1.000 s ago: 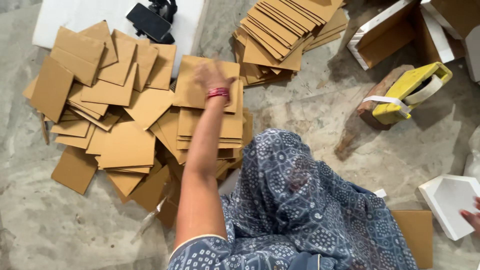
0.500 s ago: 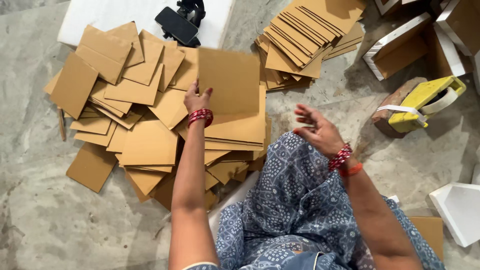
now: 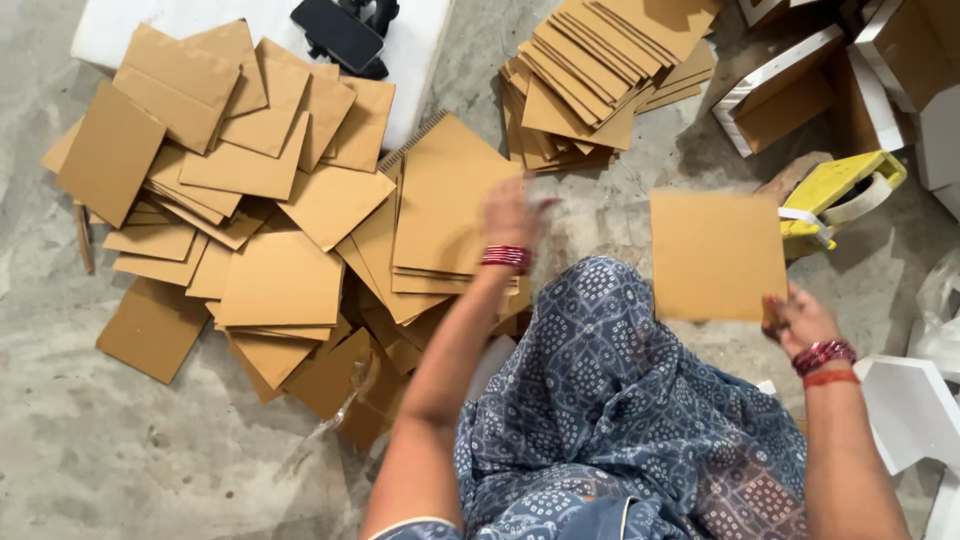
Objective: The person sits on the floor and assembles small cardboard boxes by inserting white foam inserts into the cardboard shells. They use a yellow tape dispenser to apply tape to the edges of the boxes to secure the inserts. The person repeatedly picks up flat cardboard pieces and foam inserts, folds the cardboard, inserts the foam, and tapes the seams.
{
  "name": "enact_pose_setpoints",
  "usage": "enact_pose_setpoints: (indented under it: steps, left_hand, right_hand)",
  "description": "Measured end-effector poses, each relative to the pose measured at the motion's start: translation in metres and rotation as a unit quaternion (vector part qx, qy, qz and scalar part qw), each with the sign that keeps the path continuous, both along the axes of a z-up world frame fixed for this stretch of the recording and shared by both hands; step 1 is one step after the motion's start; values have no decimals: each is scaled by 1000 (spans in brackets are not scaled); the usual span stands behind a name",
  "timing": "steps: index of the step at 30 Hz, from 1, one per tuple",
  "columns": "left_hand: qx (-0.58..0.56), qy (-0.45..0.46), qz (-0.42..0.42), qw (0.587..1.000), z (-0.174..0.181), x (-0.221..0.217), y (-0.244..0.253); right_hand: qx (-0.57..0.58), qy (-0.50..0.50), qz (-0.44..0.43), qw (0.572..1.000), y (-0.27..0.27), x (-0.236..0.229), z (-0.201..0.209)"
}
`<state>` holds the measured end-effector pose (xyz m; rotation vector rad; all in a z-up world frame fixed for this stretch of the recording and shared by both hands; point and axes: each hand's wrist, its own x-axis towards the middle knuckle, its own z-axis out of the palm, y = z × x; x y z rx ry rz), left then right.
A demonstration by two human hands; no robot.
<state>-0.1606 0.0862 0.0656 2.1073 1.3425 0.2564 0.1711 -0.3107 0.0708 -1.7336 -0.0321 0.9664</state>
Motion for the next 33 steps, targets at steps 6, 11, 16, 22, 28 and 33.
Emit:
enact_pose_setpoints:
  steps: [6,11,16,22,28,33]
  left_hand:
    - [-119,239,185,946,27,-111,54]
    - [-200,112,293,928,20,-117,57]
    - [-293,-207,247,900,3,-121,54]
    - [-47,-394,-58,916,94,-98,32]
    - [127,-435,-311,835,178,-61,-61]
    - [-58,-499,-268,822,159,-59,-108]
  right_hand:
    - [-481,-294,229,794,-35,-26,-30]
    - [-229,-410,272,840,71,-34,-55]
    - [8,-227,311,923,144,-108,-38]
    - [193,85,127,969,113,-124,99]
    - [362,254,97,892,57,-148,129]
    - [309,19,-7,951,48,-191,122]
